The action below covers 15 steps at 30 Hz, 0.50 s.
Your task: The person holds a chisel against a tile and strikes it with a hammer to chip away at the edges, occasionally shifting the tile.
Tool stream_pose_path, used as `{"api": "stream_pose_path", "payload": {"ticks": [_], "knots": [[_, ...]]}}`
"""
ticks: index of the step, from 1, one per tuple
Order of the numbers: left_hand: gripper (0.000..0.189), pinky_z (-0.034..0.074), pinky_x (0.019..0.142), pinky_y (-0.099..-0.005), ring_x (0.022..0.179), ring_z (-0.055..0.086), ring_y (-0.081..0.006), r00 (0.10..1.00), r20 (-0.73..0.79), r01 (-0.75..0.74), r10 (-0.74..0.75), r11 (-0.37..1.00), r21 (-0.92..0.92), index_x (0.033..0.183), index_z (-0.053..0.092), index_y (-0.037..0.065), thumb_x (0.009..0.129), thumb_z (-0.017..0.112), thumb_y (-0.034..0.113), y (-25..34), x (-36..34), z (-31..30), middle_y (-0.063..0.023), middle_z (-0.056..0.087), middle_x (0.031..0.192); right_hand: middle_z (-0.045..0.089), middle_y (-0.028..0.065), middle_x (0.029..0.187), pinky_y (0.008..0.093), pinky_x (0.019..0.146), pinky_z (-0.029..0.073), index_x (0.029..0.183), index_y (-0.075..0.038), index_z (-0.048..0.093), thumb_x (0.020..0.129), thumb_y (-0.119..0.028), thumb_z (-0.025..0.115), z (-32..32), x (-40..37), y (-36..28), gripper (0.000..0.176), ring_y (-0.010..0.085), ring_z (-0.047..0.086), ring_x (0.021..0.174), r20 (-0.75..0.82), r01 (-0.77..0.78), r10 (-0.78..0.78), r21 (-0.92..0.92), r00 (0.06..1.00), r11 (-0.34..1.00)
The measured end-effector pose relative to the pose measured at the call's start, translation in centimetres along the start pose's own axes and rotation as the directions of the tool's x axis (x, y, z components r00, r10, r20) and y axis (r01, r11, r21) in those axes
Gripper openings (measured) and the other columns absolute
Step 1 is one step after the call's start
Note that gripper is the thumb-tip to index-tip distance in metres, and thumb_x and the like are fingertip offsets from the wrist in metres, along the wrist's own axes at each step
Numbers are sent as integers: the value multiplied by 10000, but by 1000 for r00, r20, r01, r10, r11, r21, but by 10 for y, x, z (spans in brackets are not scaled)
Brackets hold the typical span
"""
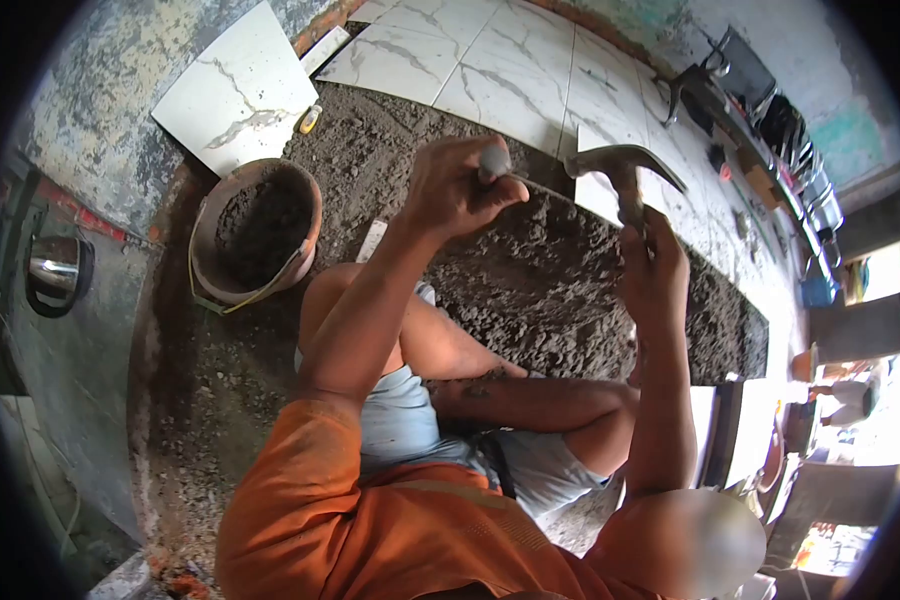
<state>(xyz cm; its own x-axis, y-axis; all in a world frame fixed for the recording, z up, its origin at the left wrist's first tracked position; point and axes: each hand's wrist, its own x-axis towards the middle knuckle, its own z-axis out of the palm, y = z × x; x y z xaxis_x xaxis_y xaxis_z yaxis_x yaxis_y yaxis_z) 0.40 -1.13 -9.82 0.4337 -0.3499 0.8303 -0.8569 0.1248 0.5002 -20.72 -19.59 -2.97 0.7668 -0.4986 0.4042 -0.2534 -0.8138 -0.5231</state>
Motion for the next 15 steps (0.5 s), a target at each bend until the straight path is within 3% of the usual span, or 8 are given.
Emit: {"api": "stream_pose_path", "payload": {"ticks": [2, 4, 7, 9, 11, 12, 13, 15], "knots": [[565, 487, 550, -364, 598, 629, -278, 997, -73, -33, 35, 999, 36, 734, 583, 94, 904, 695, 621, -6, -1, 9, -57, 609, 658, 718, 160, 881, 341, 675, 519, 1300, -36, 618, 996, -215, 637, -32, -6, -47, 353, 172, 675, 748, -1, -55, 56, 53, 998, 997], [570, 500, 551, -392, 596, 643, -283, 998, -60, 16, -12, 998, 60, 774, 599, 112, 875, 688, 666, -6, 1, 8, -49, 601, 637, 572, -8, 720, 268, 505, 393, 1300, 12, 557, 1028, -145, 557, -61, -8, -69, 314, 58, 480, 563, -169, 187, -167, 110, 971, 976], [581, 518, 554, -412, 596, 662, -282, 999, -7, 35, -35, 994, 102, 816, 615, 130, 850, 678, 706, -7, 2, 12, -40, 597, 614, 544, 43, 715, 249, 515, 383, 1242, 42, 515, 1067, -245, 547, -97, -1, -131, 337, 76, 450, 559, -384, 404, -303, 218, 872, 888], [576, 517, 550, -404, 590, 662, -278, 999, -21, 29, -28, 997, 69, 807, 615, 129, 852, 682, 699, -5, 1, 10, -36, 593, 604, 598, 53, 762, 327, 538, 435, 1183, 35, 563, 1054, -223, 562, -108, -2, -147, 288, 124, 512, 582, -285, 486, -420, 226, 861, 844], [576, 514, 552, -405, 590, 659, -274, 998, -65, 9, -4, 997, 81, 799, 612, 130, 849, 684, 699, 1, 1, 8, -31, 592, 607, 685, 105, 855, 403, 617, 513, 1162, 33, 617, 1018, -198, 613, -94, -4, -149, 272, 236, 632, 637, -31, 519, -539, -227, 842, 824], [576, 511, 553, -406, 591, 656, -271, 995, -102, -11, 21, 996, 94, 791, 609, 131, 845, 686, 699, 4, 0, 7, -26, 592, 610, 725, 175, 975, 433, 734, 554, 1213, 13, 643, 983, -157, 649, -93, -2, -153, 287, 344, 715, 796, 332, 477, -362, -401, 871, 782], [576, 511, 553, -406, 591, 656, -271, 994, -104, -13, 23, 995, 94, 791, 609, 131, 845, 686, 699, 5, -2, 5, -26, 592, 610, 718, 212, 1012, 432, 787, 555, 1197, 4, 663, 954, -151, 670, -87, -3, -155, 288, 371, 719, 867, 356, 346, -234, -292, 905, 892], [554, 503, 562, -408, 599, 653, -264, 995, -70, -57, 72, 979, 195, 769, 599, 132, 836, 717, 669, 1, -1, 5, -24, 599, 626, 695, 158, 771, 381, 630, 552, 1087, -48, 691, 907, -139, 741, -92, -4, -155, 208, 328, 702, 651, 132, 565, -550, -250, 824, 786]]}}
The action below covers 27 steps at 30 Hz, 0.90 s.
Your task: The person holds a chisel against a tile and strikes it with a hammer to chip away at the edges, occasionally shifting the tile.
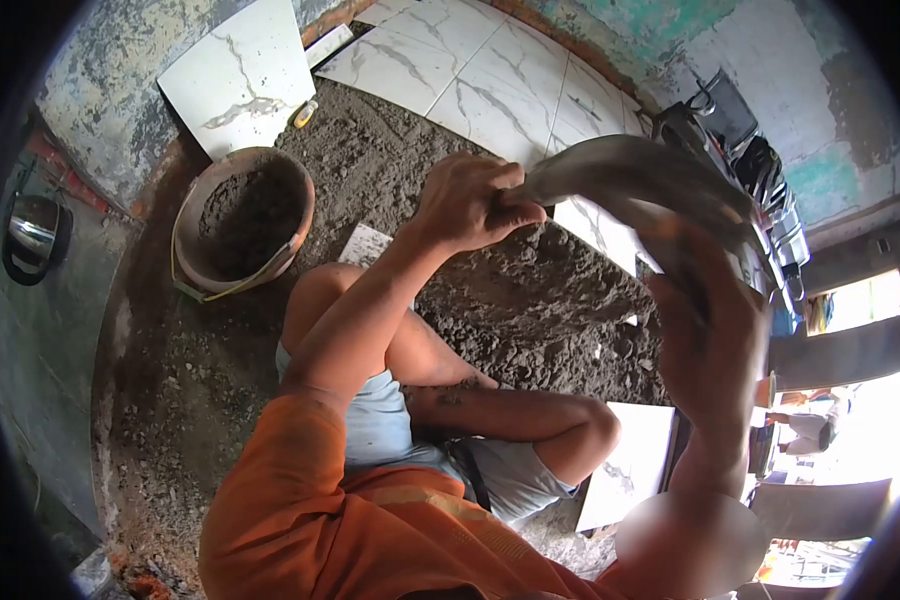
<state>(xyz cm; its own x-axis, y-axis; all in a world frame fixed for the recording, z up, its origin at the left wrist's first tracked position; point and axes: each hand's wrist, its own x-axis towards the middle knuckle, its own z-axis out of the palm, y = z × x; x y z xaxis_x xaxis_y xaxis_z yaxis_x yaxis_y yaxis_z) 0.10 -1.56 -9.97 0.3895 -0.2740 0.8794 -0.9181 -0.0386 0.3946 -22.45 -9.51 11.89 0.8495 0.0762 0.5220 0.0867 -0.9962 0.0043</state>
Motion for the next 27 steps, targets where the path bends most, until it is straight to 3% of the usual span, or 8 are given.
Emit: {"api": "stream_pose_path", "payload": {"ticks": [4, 8, 12, 14, 17, 18, 19, 27], "knots": [[489, 502, 665, -418, 681, 641, -325, 988, 135, 86, -77, 995, -60, 857, 674, 131, 890, 700, 618, 9, 1, -11, -56, 606, 696, 617, 40, 765, 277, 511, 436, 1179, 78, 614, 998, -190, 642, -23, 3, -9, 324, 94, 518, 557, -296, -104, 323, 572, 899, 813], [488, 492, 673, -423, 677, 618, -304, 998, 51, 33, -29, 996, -88, 830, 661, 122, 872, 732, 602, 2, -6, -3, -50, 617, 719, 674, 79, 737, 317, 551, 494, 1127, 1, 628, 977, -127, 633, 12, -3, 8, 197, 127, 649, 611, 146, 44, -29, -100, 989, 994], [505, 486, 667, -420, 666, 615, -281, 1000, -8, 0, -1, 998, -61, 813, 652, 108, 867, 740, 602, -1, -6, 6, -44, 631, 733, 699, 107, 752, 320, 582, 521, 1121, -16, 630, 950, -90, 663, 0, -12, 3, 189, 149, 694, 652, -66, -187, 189, 41, 980, 982], [508, 489, 672, -413, 678, 631, -265, 1000, 14, -5, 6, 999, -31, 817, 660, 98, 872, 739, 596, 1, -8, 5, -38, 643, 748, 705, 97, 755, 305, 574, 520, 1117, -20, 632, 954, -90, 647, -9, -23, 23, 178, 144, 685, 628, -234, -119, 304, 580, 923, 806], [512, 489, 678, -405, 695, 638, -262, 1000, 20, -19, 19, 999, -31, 800, 652, 92, 873, 740, 592, 1, -10, 4, -39, 642, 752, 636, 103, 839, 319, 592, 492, 1105, -33, 645, 958, -70, 601, 22, -33, 25, 158, 218, 594, 604, -313, -144, 364, 551, 877, 822], [510, 488, 680, -404, 699, 638, -262, 1000, 1, -29, 29, 999, -33, 796, 651, 93, 873, 742, 589, 1, -10, 5, -38, 643, 754, 670, 135, 799, 364, 624, 511, 1137, -28, 649, 962, -90, 618, 18, -31, 19, 188, 262, 623, 615, -17, -142, 143, 26, 990, 989], [510, 488, 680, -404, 699, 638, -262, 999, 11, -33, 34, 999, -39, 796, 651, 93, 873, 742, 589, 4, -10, 5, -38, 643, 754, 700, 139, 777, 388, 649, 523, 1162, -12, 656, 963, -110, 644, 31, -24, 12, 223, 265, 656, 642, 214, -295, 269, 104, 939, 950], [366, 492, 674, -366, 646, 641, -227, 1000, -28, -7, 4, 995, -103, 734, 615, 109, 905, 765, 395, 1, -16, 5, -28, 663, 728, 654, 78, 758, 312, 592, 474, 1235, -44, 606, 988, -199, 669, 56, -66, 39, 299, 148, 590, 633, -18, -565, 611, 360, 791, 742]]}}
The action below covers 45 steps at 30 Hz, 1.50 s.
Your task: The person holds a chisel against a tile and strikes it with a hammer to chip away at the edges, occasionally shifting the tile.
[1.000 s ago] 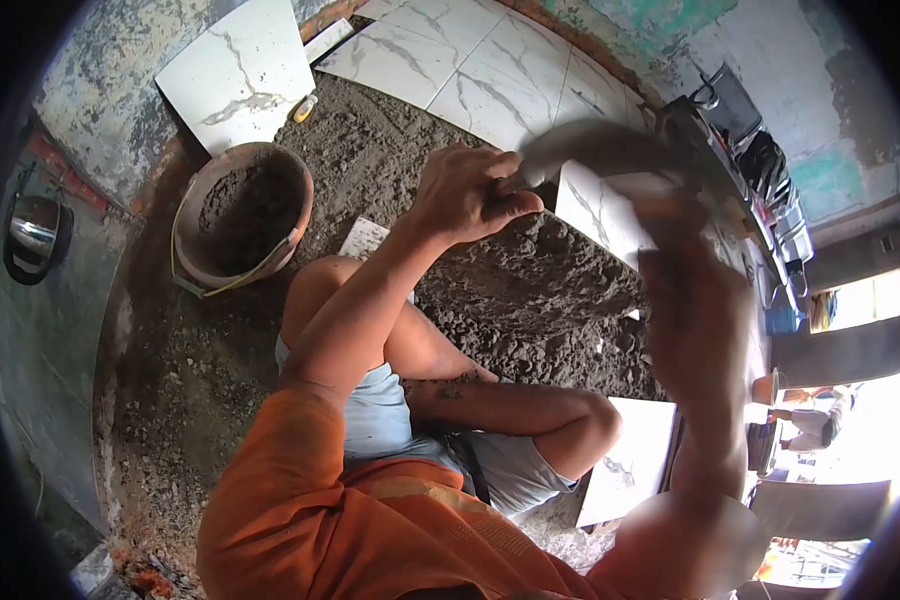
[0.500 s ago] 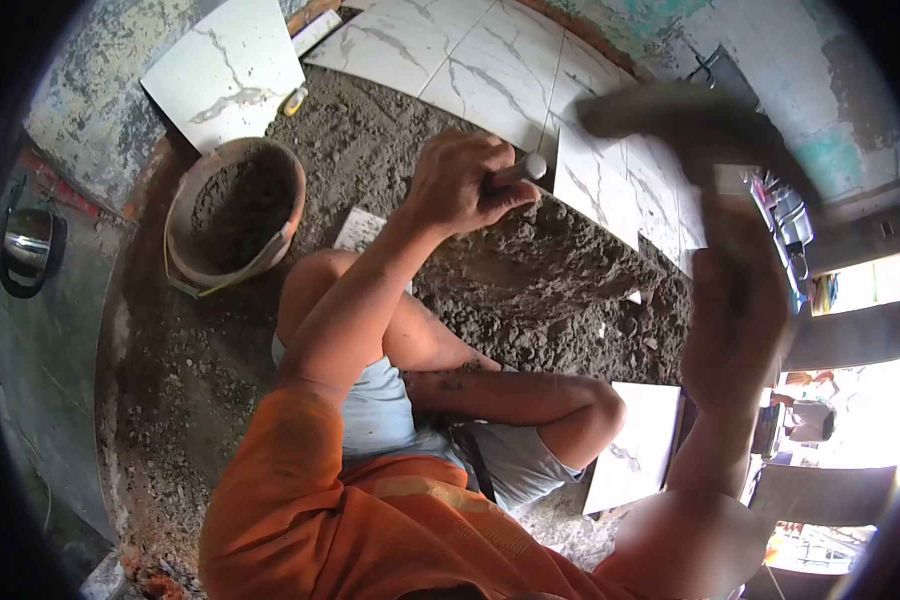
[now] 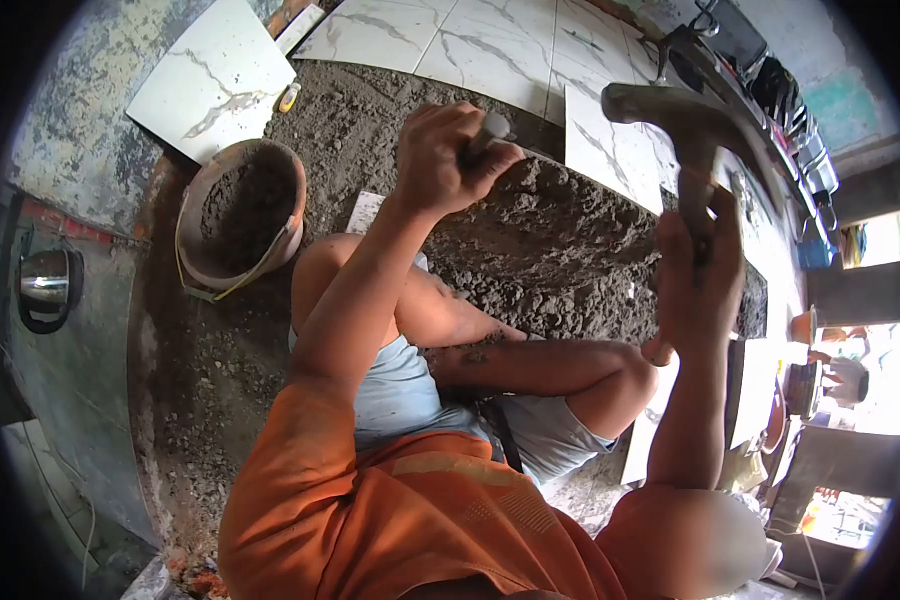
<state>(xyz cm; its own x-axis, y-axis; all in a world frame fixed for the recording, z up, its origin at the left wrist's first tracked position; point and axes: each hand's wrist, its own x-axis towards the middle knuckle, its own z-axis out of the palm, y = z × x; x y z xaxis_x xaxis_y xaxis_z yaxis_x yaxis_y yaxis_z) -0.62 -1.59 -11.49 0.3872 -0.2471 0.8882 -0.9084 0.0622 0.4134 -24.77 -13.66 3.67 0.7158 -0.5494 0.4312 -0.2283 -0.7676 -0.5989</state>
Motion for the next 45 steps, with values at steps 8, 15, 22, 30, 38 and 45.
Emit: {"api": "stream_pose_path", "payload": {"ticks": [8, 15, 22, 30, 38, 45], "knots": [[432, 452, 546, -370, 528, 585, -242, 990, -120, -62, 71, 995, 73, 683, 569, 121, 936, 754, 420, 6, 11, 11, -18, 572, 596, 728, 208, 808, 489, 606, 552, 1313, -180, 625, 966, -258, 668, 56, -45, 58, 359, 417, 725, 755, 189, -104, 141, -191, 972, 976], [437, 475, 586, -389, 554, 602, -268, 994, -106, -23, 28, 999, 50, 674, 556, 123, 943, 746, 410, 6, 9, 10, -25, 593, 612, 727, 188, 776, 475, 680, 569, 1343, -171, 624, 938, -253, 707, 57, -62, 75, 421, 402, 733, 749, 183, -103, 131, -155, 974, 983], [384, 491, 609, -391, 576, 614, -290, 996, -61, 58, -61, 997, -54, 714, 612, 109, 963, 721, 381, 10, 7, 9, -36, 640, 661, 705, 235, 1083, 446, 779, 560, 1302, -11, 608, 957, -182, 671, 63, -37, 85, 390, 400, 721, 933, -128, -25, 24, -7, 992, 1000], [588, 487, 597, -322, 628, 625, -164, 982, 9, 188, -189, 968, -169, 834, 601, 42, 1063, 450, 561, 27, 25, 7, -85, 663, 710, 680, 263, 1091, 482, 815, 541, 1284, -15, 572, 994, -183, 613, 72, -8, 101, 337, 454, 677, 990, -161, 51, -43, 44, 986, 998], [652, 488, 570, -309, 600, 615, -155, 994, 94, 80, -49, 932, -353, 827, 537, 54, 1020, 456, 672, 52, 51, 38, -63, 624, 667, 695, 245, 916, 469, 721, 534, 1248, -17, 579, 1006, -209, 607, 73, -5, 105, 311, 447, 694, 829, -190, -70, 112, 214, 975, 974], [583, 451, 467, -332, 436, 522, -171, 961, 243, -69, 136, 961, -267, 696, 552, 108, 882, 732, 631, 44, 52, 55, 1, 527, 542, 699, 241, 894, 466, 722, 534, 1231, -16, 583, 995, -209, 622, 67, -3, 108, 307, 445, 698, 821, -181, -36, 81, 236, 980, 971]]}}
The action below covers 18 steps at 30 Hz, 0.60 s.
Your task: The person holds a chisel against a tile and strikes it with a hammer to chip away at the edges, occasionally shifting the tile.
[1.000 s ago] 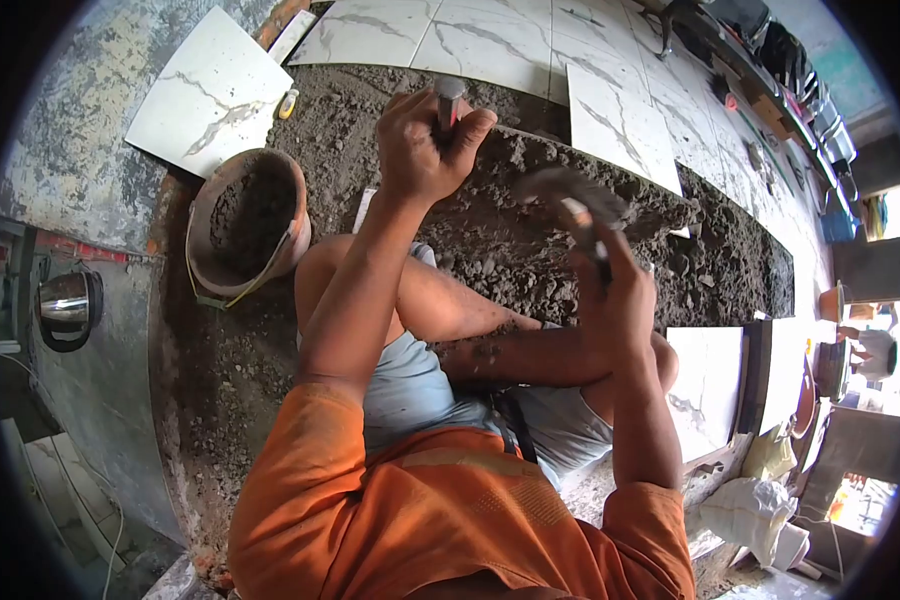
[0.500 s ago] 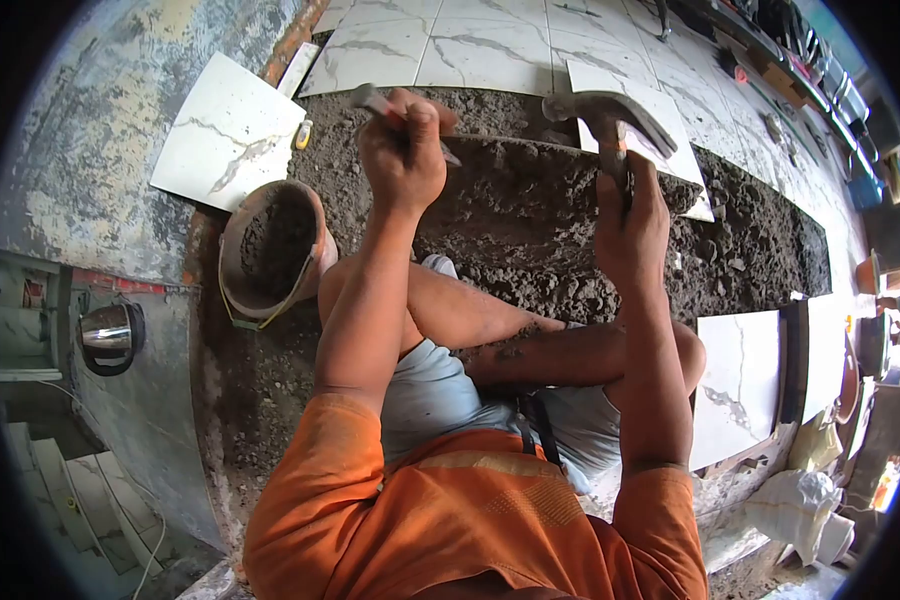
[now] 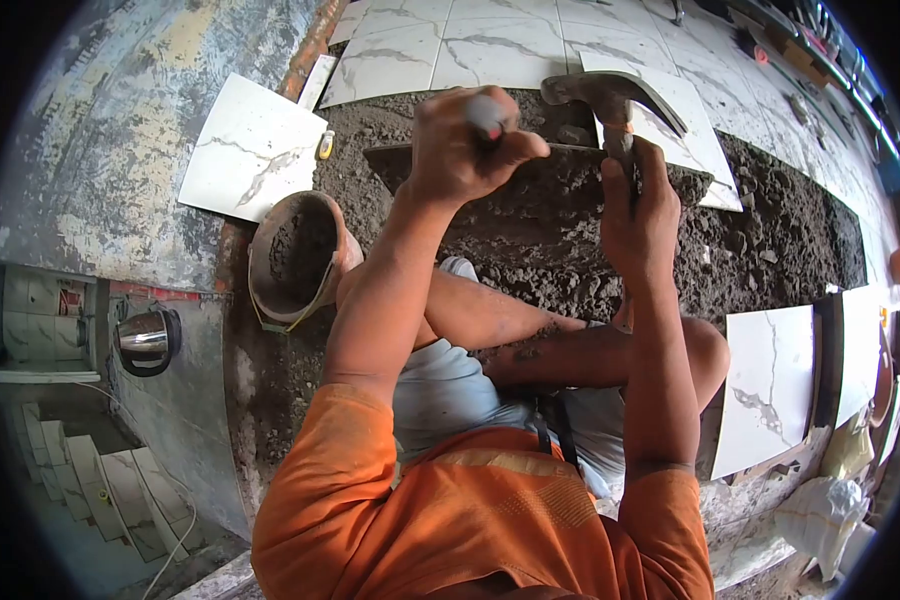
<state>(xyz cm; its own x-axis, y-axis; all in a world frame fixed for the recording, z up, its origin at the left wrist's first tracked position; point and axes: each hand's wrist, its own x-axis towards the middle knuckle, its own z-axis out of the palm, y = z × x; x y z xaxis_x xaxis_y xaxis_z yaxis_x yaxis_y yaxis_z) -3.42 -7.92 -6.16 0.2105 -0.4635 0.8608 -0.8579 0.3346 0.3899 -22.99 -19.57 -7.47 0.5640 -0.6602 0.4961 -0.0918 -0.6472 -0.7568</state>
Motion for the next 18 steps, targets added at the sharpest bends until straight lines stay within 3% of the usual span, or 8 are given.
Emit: {"api": "stream_pose_path", "payload": {"ticks": [2, 4, 7, 10, 12, 14, 16, 18], "knots": [[601, 460, 472, -358, 462, 546, -222, 995, 73, -80, 69, 984, 158, 702, 535, 110, 847, 732, 659, 14, 11, 0, -14, 517, 562, 701, 238, 891, 463, 722, 533, 1230, -18, 583, 995, -208, 621, -3, 1, -3, 304, 436, 702, 820, 21, -43, 42, 15, 999, 999], [498, 426, 495, -346, 532, 554, -219, 975, 221, -64, 1, 959, 277, 745, 607, 57, 903, 770, 500, 25, 17, 5, -38, 544, 632, 703, 236, 887, 461, 723, 531, 1230, -21, 583, 996, -206, 621, -2, 2, -2, 301, 426, 706, 818, 49, -80, 78, 34, 996, 996], [513, 434, 503, -382, 536, 540, -279, 973, 228, -15, -48, 963, 269, 760, 595, 65, 879, 774, 530, 20, 12, 20, -63, 533, 644, 708, 226, 895, 458, 711, 529, 1228, -23, 583, 996, -196, 624, -2, 3, 6, 293, 413, 706, 791, 19, -34, 32, 100, 999, 994], [566, 503, 508, -416, 648, 686, -281, 955, 275, 12, -110, 941, 338, 735, 549, 107, 838, 749, 627, 22, 9, 27, -50, 649, 712, 728, 198, 910, 448, 711, 537, 1221, -16, 584, 1022, -192, 597, -14, 4, 8, 266, 352, 714, 764, 0, 10, -10, 108, 1000, 994], [560, 510, 517, -415, 650, 691, -284, 937, 291, 83, -195, 930, 357, 741, 542, 109, 832, 763, 615, 23, 8, 27, -44, 650, 688, 746, 152, 925, 363, 607, 522, 1239, -19, 569, 1052, -195, 562, -33, -1, 0, 257, 224, 666, 644, 4, -138, 144, 318, 990, 938], [548, 509, 515, -414, 631, 681, -280, 934, 294, 101, -204, 938, 332, 749, 540, 117, 837, 765, 608, 20, 9, 28, -42, 634, 641, 746, 141, 921, 261, 489, 444, 1306, -17, 520, 1082, -218, 508, -68, -9, -30, 301, 107, 559, 544, -64, -205, 242, 352, 968, 913], [544, 506, 511, -412, 617, 676, -273, 942, 282, 84, -180, 943, 321, 741, 530, 122, 848, 761, 603, 18, 9, 30, -43, 619, 608, 721, 137, 867, 207, 429, 362, 1364, -7, 463, 1091, -254, 490, -93, -19, -21, 369, 64, 478, 482, -273, 17, 117, 444, 955, 896], [541, 495, 502, -412, 601, 669, -272, 943, 275, 100, -186, 949, 299, 735, 524, 122, 860, 755, 596, 17, 6, 31, -44, 623, 619, 687, 133, 817, 220, 420, 368, 1381, 6, 432, 1093, -276, 469, -109, -29, -33, 405, 76, 481, 478, -420, 65, 150, 457, 895, 887]]}}
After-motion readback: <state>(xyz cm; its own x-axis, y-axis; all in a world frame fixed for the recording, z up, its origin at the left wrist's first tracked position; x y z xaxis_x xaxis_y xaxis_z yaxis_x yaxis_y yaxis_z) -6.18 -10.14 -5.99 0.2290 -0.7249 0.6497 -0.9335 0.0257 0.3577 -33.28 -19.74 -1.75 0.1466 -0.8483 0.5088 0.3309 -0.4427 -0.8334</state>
